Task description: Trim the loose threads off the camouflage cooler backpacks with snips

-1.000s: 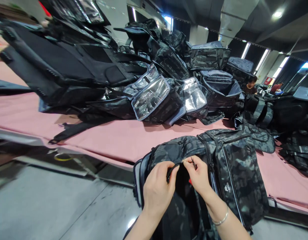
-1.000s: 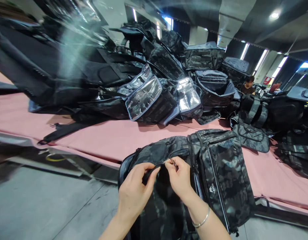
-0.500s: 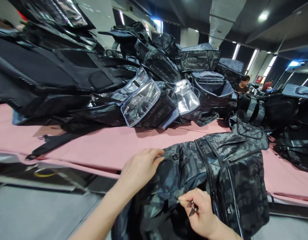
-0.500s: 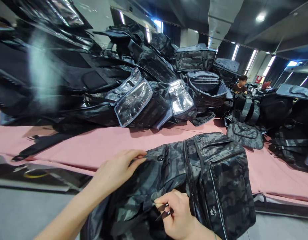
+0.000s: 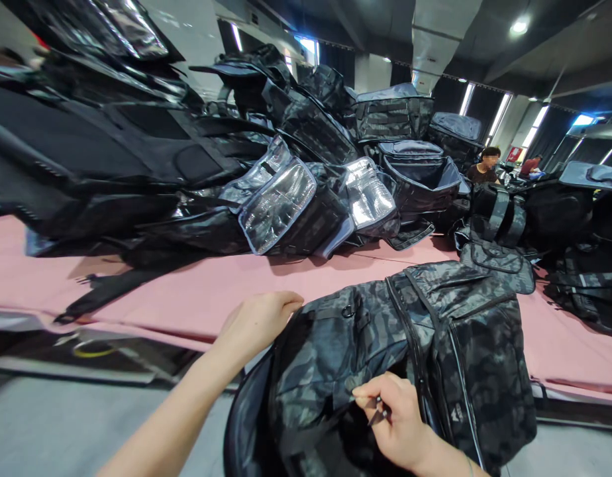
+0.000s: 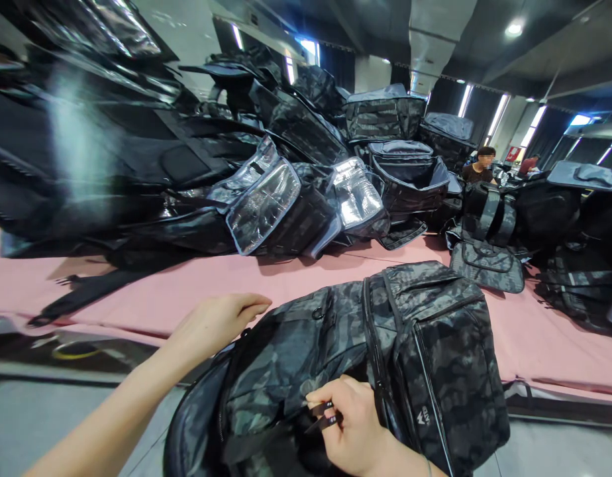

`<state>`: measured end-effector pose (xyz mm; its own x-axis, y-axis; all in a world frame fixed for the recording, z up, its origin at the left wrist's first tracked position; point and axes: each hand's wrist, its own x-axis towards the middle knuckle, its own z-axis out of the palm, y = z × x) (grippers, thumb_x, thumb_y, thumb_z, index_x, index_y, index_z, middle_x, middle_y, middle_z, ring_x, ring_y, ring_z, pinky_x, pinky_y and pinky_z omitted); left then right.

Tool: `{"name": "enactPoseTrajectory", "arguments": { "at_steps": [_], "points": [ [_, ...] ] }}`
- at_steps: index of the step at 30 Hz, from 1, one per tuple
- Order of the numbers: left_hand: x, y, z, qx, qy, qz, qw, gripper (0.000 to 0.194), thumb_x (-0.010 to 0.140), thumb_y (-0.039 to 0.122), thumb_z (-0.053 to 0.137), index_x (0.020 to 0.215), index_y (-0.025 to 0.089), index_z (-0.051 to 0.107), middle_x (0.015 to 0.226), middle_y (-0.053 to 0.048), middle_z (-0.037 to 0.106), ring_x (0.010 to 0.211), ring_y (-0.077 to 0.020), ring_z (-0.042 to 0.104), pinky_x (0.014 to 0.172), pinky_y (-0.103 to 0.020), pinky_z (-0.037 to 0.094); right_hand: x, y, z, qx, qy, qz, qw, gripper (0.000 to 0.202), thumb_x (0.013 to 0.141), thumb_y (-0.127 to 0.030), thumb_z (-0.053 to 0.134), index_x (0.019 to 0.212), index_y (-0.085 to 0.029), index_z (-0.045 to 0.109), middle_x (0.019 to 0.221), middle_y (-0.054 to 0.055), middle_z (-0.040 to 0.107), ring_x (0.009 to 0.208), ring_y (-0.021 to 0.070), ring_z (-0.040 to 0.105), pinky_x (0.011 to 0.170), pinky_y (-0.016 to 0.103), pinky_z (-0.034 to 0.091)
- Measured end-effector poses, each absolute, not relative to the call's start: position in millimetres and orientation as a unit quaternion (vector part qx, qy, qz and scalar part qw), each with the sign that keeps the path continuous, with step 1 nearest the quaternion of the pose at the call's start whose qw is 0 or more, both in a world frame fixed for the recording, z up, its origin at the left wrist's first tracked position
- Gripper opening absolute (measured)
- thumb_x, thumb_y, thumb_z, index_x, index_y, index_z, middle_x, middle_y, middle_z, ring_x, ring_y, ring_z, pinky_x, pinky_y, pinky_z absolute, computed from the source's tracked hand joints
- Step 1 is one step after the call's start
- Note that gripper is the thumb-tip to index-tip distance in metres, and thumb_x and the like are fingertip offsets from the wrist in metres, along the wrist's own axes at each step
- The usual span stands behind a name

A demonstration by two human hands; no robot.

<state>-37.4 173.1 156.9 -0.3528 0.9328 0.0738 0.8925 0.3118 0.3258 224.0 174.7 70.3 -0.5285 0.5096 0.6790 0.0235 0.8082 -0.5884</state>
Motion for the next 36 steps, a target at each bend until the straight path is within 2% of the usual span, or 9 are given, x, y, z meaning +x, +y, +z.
{"name": "enactPoseTrajectory", "arguments": {
  "at_steps": [6, 9, 12, 14, 17, 20, 26, 32, 36],
  "points": [
    [-32, 179, 153, 0.621, 0.769, 0.122, 0.09, 0.036, 0.076, 0.033, 0.037, 0.087, 0.024, 0.071, 0.093, -0.005, 0.072, 0.087, -0.0253, 0.065, 0.076, -0.032, 0.047, 228, 173, 71, -0.16, -0.835, 0.263, 0.456, 0.019, 0.08, -0.01, 0.044, 0.09, -0.021, 0.056, 0.07, -0.001, 0.065, 0.062, 0.0112, 0.058, 0.058, 0.02, 0.042],
    [-24, 179, 151, 0.648, 0.756, 0.085, 0.034, 0.035, 0.078, 0.029, 0.037, 0.084, 0.023, 0.071, 0.095, -0.008, 0.071, 0.089, -0.0267, 0.065, 0.076, -0.034, 0.047, 230, 172, 70, -0.161, -0.837, 0.263, 0.453, 0.02, 0.08, -0.01, 0.044, 0.09, -0.021, 0.056, 0.07, -0.001, 0.065, 0.062, 0.0116, 0.058, 0.058, 0.021, 0.043],
    [-13, 178, 152, 0.634, 0.77, 0.045, -0.053, 0.036, 0.078, 0.019, 0.034, 0.083, 0.015, 0.069, 0.087, -0.015, 0.069, 0.08, -0.0293, 0.065, 0.068, -0.036, 0.047, 230, 172, 66, -0.165, -0.838, 0.268, 0.446, 0.018, 0.08, -0.011, 0.044, 0.09, -0.021, 0.056, 0.069, -0.001, 0.064, 0.062, 0.0118, 0.058, 0.058, 0.021, 0.043],
    [-5, 178, 156, 0.629, 0.77, 0.085, -0.069, 0.037, 0.081, 0.022, 0.032, 0.086, 0.014, 0.068, 0.09, -0.016, 0.069, 0.08, -0.0293, 0.065, 0.068, -0.037, 0.048, 230, 172, 64, -0.166, -0.84, 0.268, 0.442, 0.017, 0.081, -0.013, 0.044, 0.09, -0.021, 0.056, 0.069, -0.001, 0.063, 0.062, 0.0118, 0.059, 0.058, 0.022, 0.043],
    [8, 180, 160, 0.675, 0.706, 0.209, 0.041, 0.038, 0.083, 0.034, 0.035, 0.094, 0.021, 0.068, 0.097, -0.007, 0.071, 0.083, -0.0221, 0.066, 0.077, -0.032, 0.049, 229, 173, 63, -0.166, -0.842, 0.261, 0.443, 0.016, 0.082, -0.015, 0.043, 0.09, -0.02, 0.056, 0.068, 0.0, 0.064, 0.061, 0.0121, 0.059, 0.058, 0.022, 0.044],
    [24, 185, 158, 0.709, 0.651, 0.242, 0.117, 0.035, 0.082, 0.034, 0.039, 0.099, 0.024, 0.068, 0.099, -0.002, 0.071, 0.088, -0.0199, 0.066, 0.082, -0.03, 0.048, 228, 172, 67, -0.17, -0.84, 0.253, 0.449, 0.016, 0.083, -0.016, 0.042, 0.088, -0.021, 0.056, 0.068, 0.0, 0.064, 0.06, 0.0122, 0.059, 0.056, 0.022, 0.043],
    [44, 193, 151, 0.728, 0.641, 0.242, 0.028, 0.025, 0.081, 0.025, 0.045, 0.085, 0.023, 0.07, 0.085, -0.006, 0.071, 0.078, -0.0196, 0.066, 0.074, -0.028, 0.048, 228, 170, 71, -0.177, -0.84, 0.244, 0.45, 0.018, 0.083, -0.015, 0.041, 0.088, -0.021, 0.057, 0.068, 0.0, 0.065, 0.061, 0.0122, 0.06, 0.057, 0.022, 0.045],
    [52, 190, 153, 0.744, 0.643, 0.174, -0.059, 0.027, 0.084, 0.02, 0.037, 0.078, 0.018, 0.063, 0.074, -0.007, 0.066, 0.069, -0.0208, 0.063, 0.062, -0.029, 0.046, 226, 171, 72, -0.175, -0.839, 0.243, 0.455, 0.017, 0.084, -0.017, 0.041, 0.087, -0.021, 0.057, 0.068, 0.0, 0.065, 0.061, 0.0119, 0.06, 0.057, 0.022, 0.046],
    [46, 188, 147, 0.698, 0.668, 0.254, -0.039, 0.023, 0.081, 0.018, 0.036, 0.076, 0.018, 0.059, 0.075, -0.005, 0.066, 0.066, -0.018, 0.062, 0.061, -0.028, 0.045, 223, 173, 73, -0.177, -0.839, 0.24, 0.455, 0.017, 0.084, -0.017, 0.041, 0.087, -0.02, 0.057, 0.07, 0.001, 0.066, 0.062, 0.0122, 0.06, 0.058, 0.022, 0.047]
  ]
}}
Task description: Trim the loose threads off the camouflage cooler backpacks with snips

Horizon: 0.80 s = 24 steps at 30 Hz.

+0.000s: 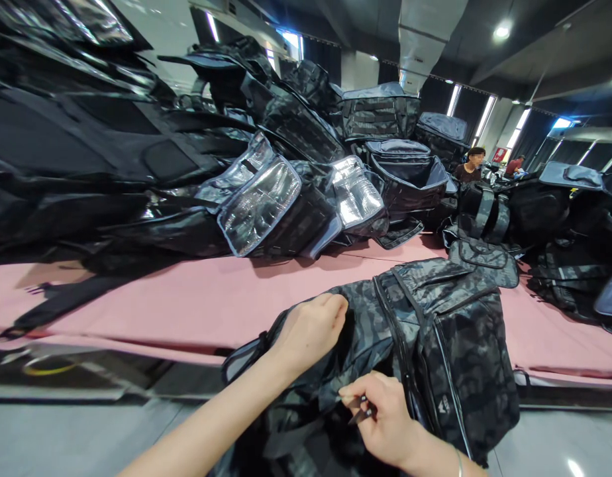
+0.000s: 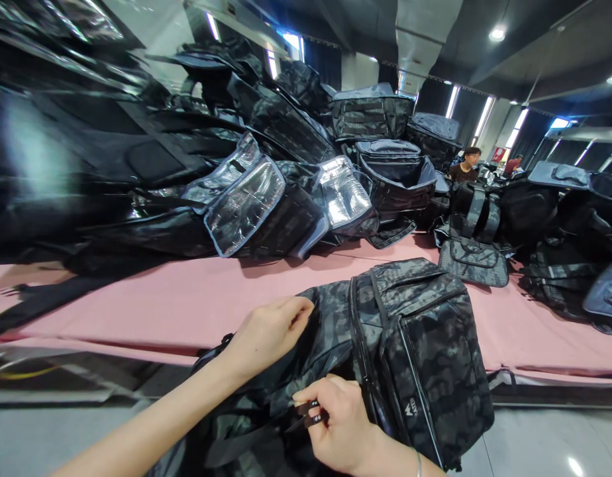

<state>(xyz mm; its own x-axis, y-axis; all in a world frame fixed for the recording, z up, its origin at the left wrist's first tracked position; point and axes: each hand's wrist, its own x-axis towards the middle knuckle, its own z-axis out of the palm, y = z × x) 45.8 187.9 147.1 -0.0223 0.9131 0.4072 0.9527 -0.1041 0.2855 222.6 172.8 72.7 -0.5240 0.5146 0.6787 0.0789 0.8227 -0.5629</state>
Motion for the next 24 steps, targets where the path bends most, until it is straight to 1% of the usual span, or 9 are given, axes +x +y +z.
{"name": "enactPoseTrajectory", "arguments": {
  "at_steps": [7, 10, 13, 14, 15, 17, 20, 22, 24],
  "points": [
    [42, 183, 130, -0.622, -0.695, -0.359, -0.043, 0.017, 0.079, 0.025, 0.038, 0.074, 0.02, 0.053, 0.072, -0.003, 0.064, 0.066, -0.0169, 0.062, 0.06, -0.026, 0.044, 221, 171, 73, -0.177, -0.842, 0.288, 0.421, 0.022, 0.079, -0.012, 0.043, 0.092, -0.02, 0.058, 0.077, 0.002, 0.067, 0.068, 0.013, 0.062, 0.062, 0.022, 0.049],
    [46, 184, 123, -0.601, -0.707, -0.372, -0.018, 0.015, 0.078, 0.023, 0.038, 0.074, 0.02, 0.052, 0.07, -0.003, 0.062, 0.064, -0.0168, 0.06, 0.061, -0.028, 0.044, 231, 171, 97, -0.196, -0.859, 0.319, 0.35, 0.027, 0.077, -0.012, 0.048, 0.102, -0.02, 0.055, 0.082, 0.001, 0.065, 0.069, 0.0124, 0.062, 0.064, 0.021, 0.049],
    [48, 188, 122, -0.588, -0.718, -0.372, 0.014, 0.013, 0.076, 0.02, 0.038, 0.072, 0.02, 0.05, 0.069, -0.003, 0.061, 0.064, -0.0171, 0.058, 0.061, -0.028, 0.043, 240, 186, 136, -0.215, -0.872, 0.336, 0.284, 0.035, 0.078, -0.022, 0.059, 0.111, -0.021, 0.048, 0.086, -0.001, 0.062, 0.071, 0.0114, 0.061, 0.066, 0.021, 0.049],
    [49, 189, 123, -0.587, -0.719, -0.372, 0.015, 0.013, 0.075, 0.02, 0.037, 0.071, 0.02, 0.05, 0.068, -0.003, 0.06, 0.064, -0.0172, 0.058, 0.061, -0.029, 0.043, 241, 195, 149, -0.221, -0.877, 0.321, 0.28, 0.035, 0.079, -0.023, 0.059, 0.112, -0.02, 0.047, 0.091, 0.001, 0.062, 0.075, 0.0116, 0.061, 0.069, 0.021, 0.049],
    [49, 190, 123, -0.585, -0.72, -0.372, 0.014, 0.013, 0.075, 0.02, 0.037, 0.07, 0.02, 0.05, 0.068, -0.003, 0.06, 0.063, -0.0172, 0.057, 0.061, -0.029, 0.043, 240, 207, 162, -0.231, -0.886, 0.285, 0.283, 0.028, 0.082, -0.022, 0.056, 0.109, -0.019, 0.048, 0.093, 0.002, 0.061, 0.08, 0.0124, 0.061, 0.073, 0.023, 0.049],
    [49, 192, 123, -0.583, -0.721, -0.374, 0.013, 0.014, 0.075, 0.02, 0.037, 0.07, 0.02, 0.05, 0.069, -0.003, 0.061, 0.064, -0.0174, 0.057, 0.062, -0.029, 0.043, 231, 234, 182, -0.281, -0.905, 0.162, 0.275, 0.015, 0.085, -0.02, 0.054, 0.099, -0.017, 0.052, 0.089, 0.004, 0.062, 0.082, 0.0153, 0.06, 0.076, 0.027, 0.047],
    [50, 192, 123, -0.574, -0.727, -0.377, 0.022, 0.014, 0.077, 0.021, 0.037, 0.073, 0.02, 0.051, 0.073, -0.005, 0.062, 0.069, -0.0188, 0.059, 0.065, -0.03, 0.043, 208, 269, 202, -0.302, -0.94, 0.025, 0.159, 0.011, 0.086, -0.023, 0.057, 0.093, -0.015, 0.056, 0.09, 0.007, 0.064, 0.086, 0.0211, 0.062, 0.075, 0.031, 0.046],
    [51, 191, 122, -0.572, -0.73, -0.373, 0.026, 0.015, 0.078, 0.022, 0.037, 0.075, 0.02, 0.051, 0.074, -0.006, 0.063, 0.07, -0.0197, 0.06, 0.065, -0.03, 0.044, 193, 280, 209, -0.275, -0.958, -0.023, 0.075, 0.014, 0.086, -0.027, 0.056, 0.094, -0.015, 0.058, 0.091, 0.01, 0.066, 0.087, 0.0243, 0.063, 0.072, 0.032, 0.047],
    [52, 191, 122, -0.571, -0.732, -0.37, 0.031, 0.015, 0.079, 0.022, 0.037, 0.075, 0.02, 0.052, 0.074, -0.006, 0.064, 0.071, -0.02, 0.061, 0.066, -0.03, 0.045, 181, 281, 212, -0.253, -0.966, -0.056, 0.025, 0.018, 0.086, -0.028, 0.056, 0.096, -0.014, 0.058, 0.093, 0.012, 0.067, 0.086, 0.0258, 0.064, 0.069, 0.032, 0.047]
  ]
}}
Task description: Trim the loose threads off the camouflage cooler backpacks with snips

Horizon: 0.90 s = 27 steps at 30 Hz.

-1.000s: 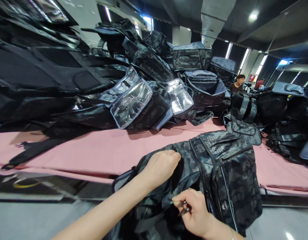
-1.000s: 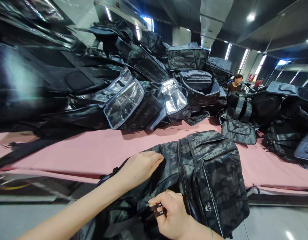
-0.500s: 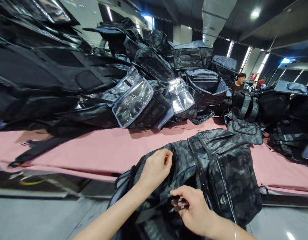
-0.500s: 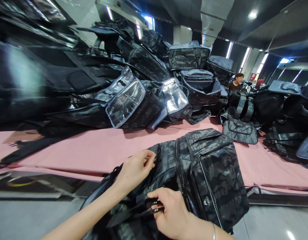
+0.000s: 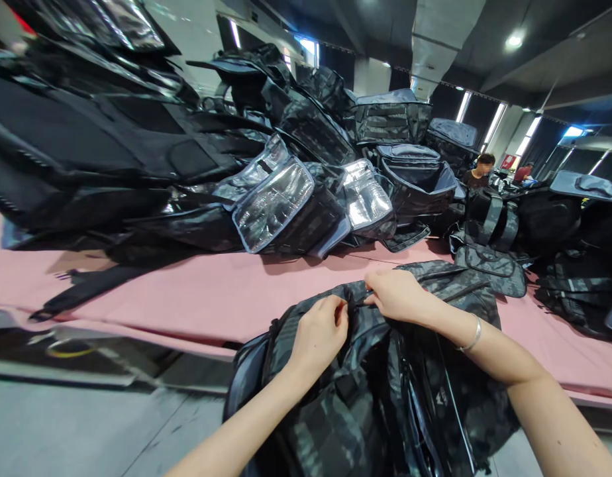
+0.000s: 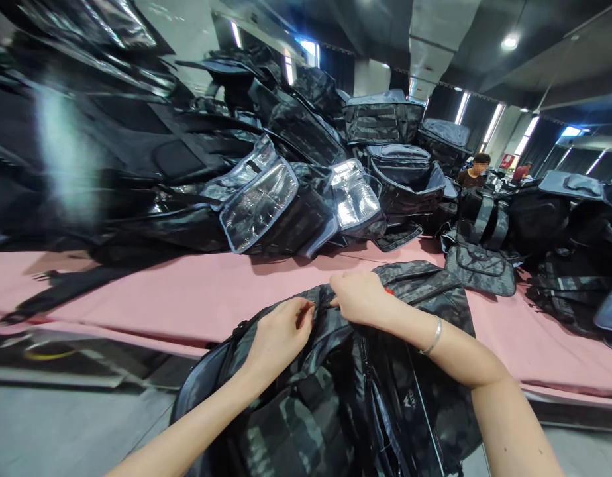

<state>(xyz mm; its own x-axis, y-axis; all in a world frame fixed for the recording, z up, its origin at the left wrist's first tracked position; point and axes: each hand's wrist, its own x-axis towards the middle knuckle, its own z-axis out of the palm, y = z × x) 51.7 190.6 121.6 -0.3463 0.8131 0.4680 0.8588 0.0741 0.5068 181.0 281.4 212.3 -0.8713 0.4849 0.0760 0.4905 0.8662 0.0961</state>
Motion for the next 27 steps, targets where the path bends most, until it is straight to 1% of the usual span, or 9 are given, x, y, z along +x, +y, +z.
{"name": "enactPoseTrajectory", "arguments": {
  "at_steps": [4, 7, 9, 14, 16, 19, 21, 24, 27],
  "points": [
    [52, 190, 120, -0.57, -0.733, -0.369, 0.036, 0.015, 0.079, 0.022, 0.038, 0.076, 0.02, 0.052, 0.073, -0.005, 0.063, 0.071, -0.0198, 0.061, 0.066, -0.03, 0.046, 169, 272, 215, -0.234, -0.968, -0.091, -0.015, 0.018, 0.086, -0.023, 0.054, 0.099, -0.012, 0.06, 0.096, 0.015, 0.067, 0.089, 0.0267, 0.065, 0.069, 0.032, 0.048],
    [52, 191, 117, -0.572, -0.73, -0.372, 0.039, 0.014, 0.079, 0.022, 0.039, 0.076, 0.02, 0.052, 0.074, -0.005, 0.063, 0.073, -0.02, 0.061, 0.067, -0.03, 0.046, 167, 272, 216, -0.227, -0.969, -0.091, -0.031, 0.016, 0.085, -0.019, 0.052, 0.097, -0.013, 0.062, 0.093, 0.013, 0.069, 0.088, 0.027, 0.065, 0.068, 0.031, 0.046],
    [51, 191, 116, -0.567, -0.728, -0.383, 0.042, 0.014, 0.079, 0.022, 0.039, 0.076, 0.021, 0.052, 0.075, -0.005, 0.064, 0.075, -0.02, 0.062, 0.068, -0.03, 0.046, 167, 280, 215, -0.24, -0.967, -0.079, -0.024, 0.014, 0.085, -0.021, 0.053, 0.094, -0.015, 0.063, 0.092, 0.012, 0.069, 0.088, 0.0259, 0.065, 0.068, 0.03, 0.045],
    [52, 187, 116, -0.547, -0.708, -0.446, 0.024, 0.017, 0.084, 0.027, 0.038, 0.08, 0.02, 0.053, 0.078, -0.003, 0.065, 0.069, -0.0163, 0.062, 0.065, -0.027, 0.046, 179, 310, 206, -0.318, -0.947, 0.038, 0.042, 0.015, 0.086, -0.029, 0.056, 0.087, -0.016, 0.062, 0.09, 0.007, 0.069, 0.085, 0.0199, 0.063, 0.069, 0.026, 0.042],
    [54, 183, 118, -0.555, -0.7, -0.448, 0.026, 0.02, 0.086, 0.032, 0.038, 0.081, 0.02, 0.053, 0.074, -0.002, 0.065, 0.063, -0.0148, 0.061, 0.061, -0.026, 0.045, 186, 318, 201, -0.326, -0.939, 0.094, 0.053, 0.013, 0.085, -0.028, 0.057, 0.083, -0.015, 0.061, 0.088, 0.006, 0.068, 0.082, 0.0177, 0.062, 0.069, 0.024, 0.041],
    [56, 180, 122, -0.588, -0.676, -0.441, 0.047, 0.027, 0.086, 0.038, 0.04, 0.072, 0.02, 0.054, 0.065, -0.001, 0.062, 0.061, -0.0146, 0.059, 0.061, -0.026, 0.044, 196, 321, 193, -0.332, -0.931, 0.134, 0.076, 0.013, 0.085, -0.028, 0.056, 0.084, -0.016, 0.06, 0.087, 0.005, 0.067, 0.081, 0.0166, 0.061, 0.07, 0.024, 0.04],
    [54, 180, 123, -0.597, -0.652, -0.466, 0.033, 0.025, 0.086, 0.036, 0.041, 0.077, 0.019, 0.057, 0.075, -0.003, 0.066, 0.068, -0.015, 0.062, 0.068, -0.026, 0.047, 200, 319, 190, -0.337, -0.927, 0.143, 0.088, 0.014, 0.085, -0.029, 0.056, 0.084, -0.016, 0.06, 0.086, 0.005, 0.067, 0.081, 0.0165, 0.061, 0.07, 0.024, 0.039],
    [48, 185, 124, -0.588, -0.654, -0.474, -0.035, 0.027, 0.085, 0.031, 0.039, 0.098, 0.018, 0.059, 0.097, -0.006, 0.069, 0.075, -0.0148, 0.065, 0.073, -0.027, 0.05, 201, 317, 188, -0.342, -0.924, 0.143, 0.095, 0.014, 0.085, -0.03, 0.057, 0.084, -0.016, 0.06, 0.086, 0.006, 0.066, 0.081, 0.0162, 0.06, 0.071, 0.024, 0.039],
    [42, 191, 128, -0.609, -0.691, -0.385, -0.061, 0.029, 0.083, 0.026, 0.039, 0.093, 0.019, 0.065, 0.092, -0.005, 0.071, 0.071, -0.0164, 0.066, 0.074, -0.029, 0.05, 200, 316, 188, -0.345, -0.922, 0.144, 0.095, 0.014, 0.085, -0.03, 0.057, 0.084, -0.016, 0.059, 0.086, 0.006, 0.066, 0.081, 0.0164, 0.06, 0.071, 0.025, 0.038]
  ]
}}
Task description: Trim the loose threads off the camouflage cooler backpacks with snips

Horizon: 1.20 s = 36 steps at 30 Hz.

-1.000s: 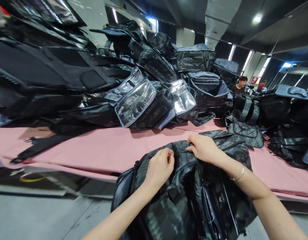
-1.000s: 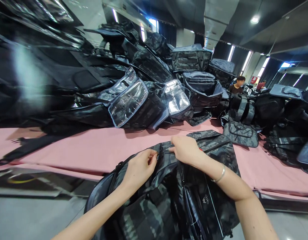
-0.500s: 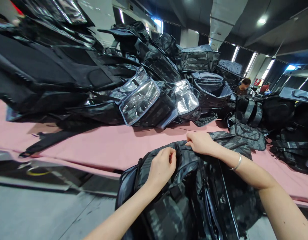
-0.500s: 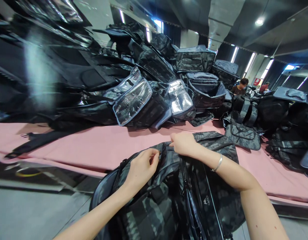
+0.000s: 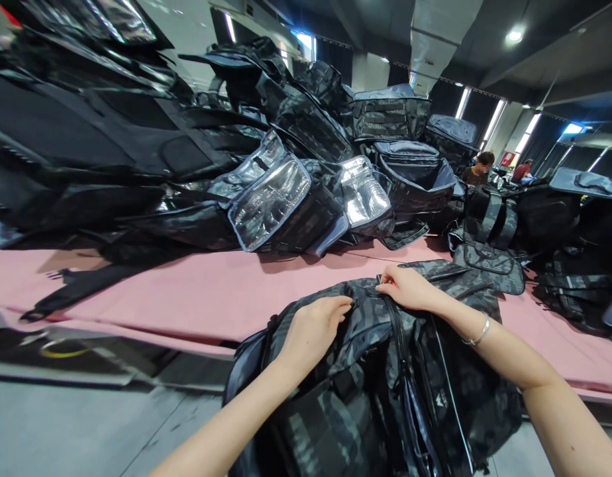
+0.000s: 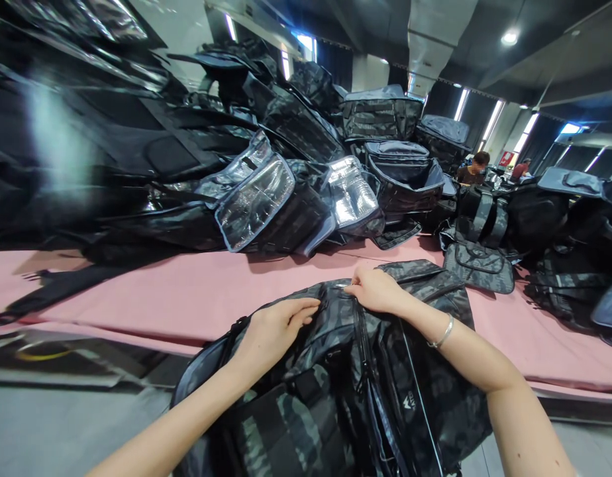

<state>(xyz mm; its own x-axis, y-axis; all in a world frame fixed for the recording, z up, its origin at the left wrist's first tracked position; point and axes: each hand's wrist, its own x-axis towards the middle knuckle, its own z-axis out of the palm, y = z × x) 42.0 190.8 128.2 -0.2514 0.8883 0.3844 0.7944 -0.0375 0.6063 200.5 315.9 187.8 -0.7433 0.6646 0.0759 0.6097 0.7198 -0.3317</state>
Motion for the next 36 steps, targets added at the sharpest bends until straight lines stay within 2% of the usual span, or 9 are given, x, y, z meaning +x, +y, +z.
{"name": "enactPoseTrajectory", "arguments": {
  "at_steps": [5, 9, 12, 16, 20, 23, 26, 30, 36],
  "points": [
    [42, 197, 142, 0.671, 0.694, 0.261, 0.012, 0.03, 0.083, 0.021, 0.038, 0.089, 0.02, 0.068, 0.093, -0.005, 0.071, 0.085, -0.0198, 0.066, 0.079, -0.029, 0.048, 200, 316, 187, -0.353, -0.919, 0.151, 0.088, 0.015, 0.085, -0.032, 0.056, 0.085, -0.017, 0.059, 0.087, 0.006, 0.067, 0.082, 0.018, 0.06, 0.07, 0.025, 0.038],
    [46, 198, 147, 0.696, 0.685, 0.214, -0.033, 0.029, 0.085, 0.022, 0.038, 0.084, 0.02, 0.067, 0.087, -0.006, 0.07, 0.077, -0.0186, 0.065, 0.068, -0.027, 0.048, 201, 316, 187, -0.352, -0.921, 0.142, 0.085, 0.016, 0.085, -0.033, 0.056, 0.086, -0.018, 0.059, 0.087, 0.006, 0.067, 0.083, 0.0186, 0.06, 0.068, 0.025, 0.037],
    [44, 200, 144, 0.709, 0.672, 0.206, -0.056, 0.027, 0.085, 0.023, 0.039, 0.082, 0.021, 0.065, 0.084, -0.005, 0.068, 0.072, -0.0173, 0.063, 0.064, -0.025, 0.046, 201, 315, 186, -0.354, -0.922, 0.135, 0.084, 0.015, 0.085, -0.033, 0.056, 0.087, -0.018, 0.058, 0.088, 0.006, 0.067, 0.083, 0.0187, 0.06, 0.068, 0.025, 0.037],
    [31, 205, 138, 0.655, 0.7, 0.275, -0.076, 0.028, 0.083, 0.022, 0.037, 0.081, 0.017, 0.064, 0.083, -0.007, 0.068, 0.077, -0.0188, 0.063, 0.071, -0.027, 0.046, 202, 314, 186, -0.359, -0.92, 0.133, 0.082, 0.016, 0.085, -0.033, 0.056, 0.088, -0.018, 0.058, 0.09, 0.006, 0.067, 0.085, 0.0193, 0.06, 0.068, 0.026, 0.037],
    [23, 210, 136, 0.613, 0.713, 0.333, 0.069, 0.032, 0.083, 0.029, 0.038, 0.09, 0.017, 0.066, 0.074, -0.003, 0.07, 0.07, -0.0168, 0.064, 0.071, -0.026, 0.047, 201, 315, 186, -0.36, -0.92, 0.13, 0.081, 0.017, 0.085, -0.034, 0.055, 0.089, -0.018, 0.058, 0.09, 0.007, 0.067, 0.085, 0.0199, 0.061, 0.068, 0.026, 0.036],
    [26, 213, 141, 0.63, 0.705, 0.295, 0.136, 0.034, 0.082, 0.029, 0.039, 0.099, 0.018, 0.067, 0.079, -0.002, 0.071, 0.066, -0.0154, 0.064, 0.07, -0.026, 0.048, 201, 316, 185, -0.358, -0.921, 0.125, 0.083, 0.017, 0.085, -0.034, 0.055, 0.089, -0.018, 0.057, 0.09, 0.007, 0.067, 0.085, 0.0203, 0.061, 0.067, 0.026, 0.036],
    [33, 216, 146, 0.672, 0.697, 0.237, 0.081, 0.033, 0.082, 0.026, 0.039, 0.094, 0.02, 0.069, 0.088, -0.004, 0.071, 0.071, -0.0163, 0.064, 0.071, -0.026, 0.047, 201, 316, 184, -0.359, -0.922, 0.12, 0.085, 0.018, 0.085, -0.035, 0.055, 0.09, -0.018, 0.057, 0.09, 0.007, 0.067, 0.084, 0.0205, 0.061, 0.067, 0.026, 0.036],
    [37, 217, 144, 0.708, 0.675, 0.205, -0.016, 0.031, 0.084, 0.027, 0.038, 0.085, 0.021, 0.068, 0.086, -0.005, 0.069, 0.075, -0.0183, 0.063, 0.067, -0.027, 0.046, 202, 315, 184, -0.36, -0.921, 0.119, 0.086, 0.018, 0.085, -0.035, 0.055, 0.09, -0.018, 0.057, 0.089, 0.006, 0.067, 0.083, 0.0197, 0.061, 0.067, 0.026, 0.036],
    [19, 216, 133, 0.659, 0.689, 0.275, -0.126, 0.027, 0.082, 0.025, 0.039, 0.079, 0.019, 0.065, 0.084, -0.006, 0.068, 0.074, -0.0167, 0.062, 0.067, -0.025, 0.045, 202, 315, 185, -0.363, -0.92, 0.123, 0.085, 0.017, 0.085, -0.034, 0.055, 0.088, -0.018, 0.057, 0.089, 0.007, 0.067, 0.083, 0.0195, 0.06, 0.068, 0.026, 0.037]
  ]
}}
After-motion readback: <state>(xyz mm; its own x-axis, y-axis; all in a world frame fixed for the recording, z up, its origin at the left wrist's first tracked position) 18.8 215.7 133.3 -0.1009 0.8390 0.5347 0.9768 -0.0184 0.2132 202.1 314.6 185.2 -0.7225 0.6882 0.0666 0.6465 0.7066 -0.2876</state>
